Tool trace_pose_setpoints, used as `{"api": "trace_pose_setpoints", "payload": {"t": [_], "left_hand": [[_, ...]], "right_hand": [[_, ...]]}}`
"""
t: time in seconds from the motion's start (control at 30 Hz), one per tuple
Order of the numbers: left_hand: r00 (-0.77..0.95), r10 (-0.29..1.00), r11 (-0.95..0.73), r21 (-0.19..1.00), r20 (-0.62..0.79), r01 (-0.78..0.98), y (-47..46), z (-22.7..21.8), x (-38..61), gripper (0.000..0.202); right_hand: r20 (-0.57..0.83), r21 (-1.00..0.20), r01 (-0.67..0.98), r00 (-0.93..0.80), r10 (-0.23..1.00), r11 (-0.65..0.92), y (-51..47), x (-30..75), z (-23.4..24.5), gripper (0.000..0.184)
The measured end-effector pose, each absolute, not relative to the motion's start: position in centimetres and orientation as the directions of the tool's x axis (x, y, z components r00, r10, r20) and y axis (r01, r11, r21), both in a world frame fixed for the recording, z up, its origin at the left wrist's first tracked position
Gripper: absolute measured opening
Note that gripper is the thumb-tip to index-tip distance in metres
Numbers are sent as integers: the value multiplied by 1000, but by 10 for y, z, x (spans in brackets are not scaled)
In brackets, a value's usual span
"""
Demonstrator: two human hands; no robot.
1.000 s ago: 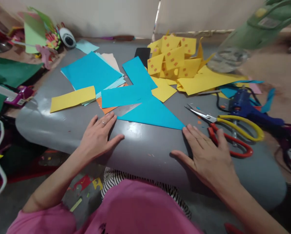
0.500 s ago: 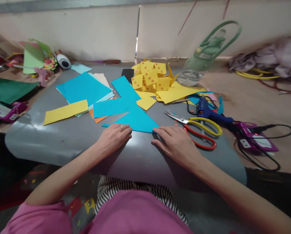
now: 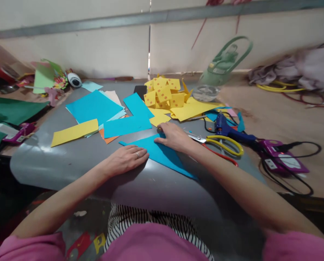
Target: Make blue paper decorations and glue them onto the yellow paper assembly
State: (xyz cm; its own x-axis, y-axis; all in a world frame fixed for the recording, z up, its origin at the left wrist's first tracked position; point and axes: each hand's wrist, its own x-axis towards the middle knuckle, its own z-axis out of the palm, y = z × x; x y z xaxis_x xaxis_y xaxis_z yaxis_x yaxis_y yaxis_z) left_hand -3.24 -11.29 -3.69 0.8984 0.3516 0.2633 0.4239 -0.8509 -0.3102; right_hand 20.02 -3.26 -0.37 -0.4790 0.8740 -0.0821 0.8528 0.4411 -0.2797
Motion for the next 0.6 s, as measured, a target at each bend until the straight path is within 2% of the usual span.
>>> {"api": "trace_pose_setpoints", "payload": {"t": [0.1,0.17,0.23,0.33,0.4,0.47,0.53,0.6], "left_hand": [[870,423,-809,-327,251,488,-99,-40,-40,34],[809,508,-743,-326,295,585,-91,-43,-47,34],[699,618,-646,-274,360,713,-88,-45,-51,35],[376,837,-392,-44,399,919,-93,-42,-50,31],[194,938,-245,151,286,958,-101,-37,-44,30],[196,971,-229,282,140,932,-109,-30,-35,38],[257,962,-272,335,89,902,-113,-26,-25,39],[313,947,-320,349,78,881,-113,-25,-17,39]], "right_hand": [[-162,-256,849,-510,845,463,-19,199,-2,31],[-216,-265,828,-550,807,494,-16,201,-2,23],[-225,-281,803,-588,777,526,-20,204,-3,21],[-147,-271,810,-568,810,520,-30,205,-4,43],[-149,-233,855,-501,852,463,-34,203,-2,56],[-213,-191,892,-446,869,411,-36,201,2,55],[-261,-173,891,-453,852,420,-35,200,5,47],[-233,-174,869,-494,838,464,-33,200,5,45]]}}
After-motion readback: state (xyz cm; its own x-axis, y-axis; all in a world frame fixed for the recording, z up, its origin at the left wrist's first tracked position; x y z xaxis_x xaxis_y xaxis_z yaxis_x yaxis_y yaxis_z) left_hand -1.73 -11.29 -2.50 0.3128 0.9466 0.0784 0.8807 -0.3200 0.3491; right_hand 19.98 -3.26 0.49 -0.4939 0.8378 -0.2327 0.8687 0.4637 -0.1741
